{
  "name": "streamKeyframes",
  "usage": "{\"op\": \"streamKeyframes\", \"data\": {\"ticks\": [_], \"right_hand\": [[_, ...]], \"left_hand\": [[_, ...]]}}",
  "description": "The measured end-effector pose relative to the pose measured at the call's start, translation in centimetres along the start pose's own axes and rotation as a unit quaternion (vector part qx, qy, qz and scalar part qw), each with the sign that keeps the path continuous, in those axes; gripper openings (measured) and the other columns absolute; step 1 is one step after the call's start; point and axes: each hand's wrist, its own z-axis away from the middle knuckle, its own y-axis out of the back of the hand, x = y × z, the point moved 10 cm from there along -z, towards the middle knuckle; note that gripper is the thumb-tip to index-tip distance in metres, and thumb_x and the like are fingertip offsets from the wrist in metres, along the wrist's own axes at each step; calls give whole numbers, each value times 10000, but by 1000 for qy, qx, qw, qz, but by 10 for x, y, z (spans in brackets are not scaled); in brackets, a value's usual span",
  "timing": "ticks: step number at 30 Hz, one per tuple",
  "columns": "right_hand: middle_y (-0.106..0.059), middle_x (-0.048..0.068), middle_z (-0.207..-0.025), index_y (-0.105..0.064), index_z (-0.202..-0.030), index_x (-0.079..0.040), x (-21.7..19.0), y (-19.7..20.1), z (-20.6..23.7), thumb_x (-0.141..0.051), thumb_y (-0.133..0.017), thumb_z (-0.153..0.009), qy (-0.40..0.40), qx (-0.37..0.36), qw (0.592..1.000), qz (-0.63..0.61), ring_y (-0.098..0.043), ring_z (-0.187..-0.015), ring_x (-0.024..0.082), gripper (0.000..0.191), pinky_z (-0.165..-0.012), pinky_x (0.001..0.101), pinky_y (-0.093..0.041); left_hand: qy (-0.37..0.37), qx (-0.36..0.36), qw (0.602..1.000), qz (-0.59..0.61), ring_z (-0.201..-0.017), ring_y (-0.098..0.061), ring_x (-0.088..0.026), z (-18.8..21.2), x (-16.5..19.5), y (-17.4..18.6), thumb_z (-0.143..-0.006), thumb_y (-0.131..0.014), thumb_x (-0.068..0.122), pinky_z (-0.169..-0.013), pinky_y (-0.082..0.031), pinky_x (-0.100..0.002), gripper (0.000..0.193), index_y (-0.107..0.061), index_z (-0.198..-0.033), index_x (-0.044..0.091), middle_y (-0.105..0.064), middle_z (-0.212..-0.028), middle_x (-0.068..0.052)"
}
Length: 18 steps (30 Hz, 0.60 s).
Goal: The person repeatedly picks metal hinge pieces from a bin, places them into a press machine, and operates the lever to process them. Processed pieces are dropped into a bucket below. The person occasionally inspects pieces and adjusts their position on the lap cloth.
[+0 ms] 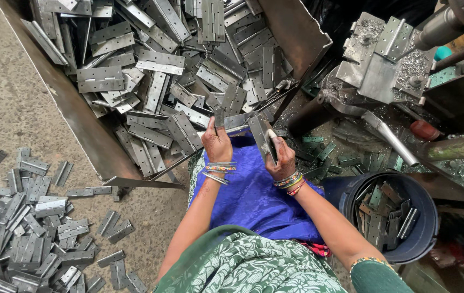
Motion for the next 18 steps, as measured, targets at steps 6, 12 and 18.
{"op": "streamKeyframes", "data": {"ticks": [6, 12, 18], "right_hand": [[-638, 273, -1119, -507, -1372, 75, -3, 3, 0, 66, -604, -777, 35, -7, 999, -14, -682, -941, 449, 603, -823, 461, -584], [-638, 249, -1081, -517, -1360, 63, -2, 7, 0, 46, -647, -765, 70, -21, 997, 21, -679, -857, 429, 609, -748, 452, -579], [-655, 251, -1031, -545, -1326, 62, -1, 6, -11, 17, -648, -774, 16, -43, 999, 6, -686, -848, 422, 563, -745, 451, -578]], "left_hand": [[11, 4, 999, -32, -556, -568, -348, -3, -10, 0, -1071, -532, 250, -565, -443, -439, 271, -672, -1119, 24, -595, -664, -199], [42, -3, 998, -42, -520, -498, -334, -10, -23, -2, -1057, -544, 255, -545, -437, -428, 275, -689, -1104, 26, -547, -625, -195], [56, -7, 998, -17, -500, -511, -288, -4, -23, -7, -1067, -522, 233, -509, -422, -401, 250, -683, -1097, 43, -569, -624, -146]]}}
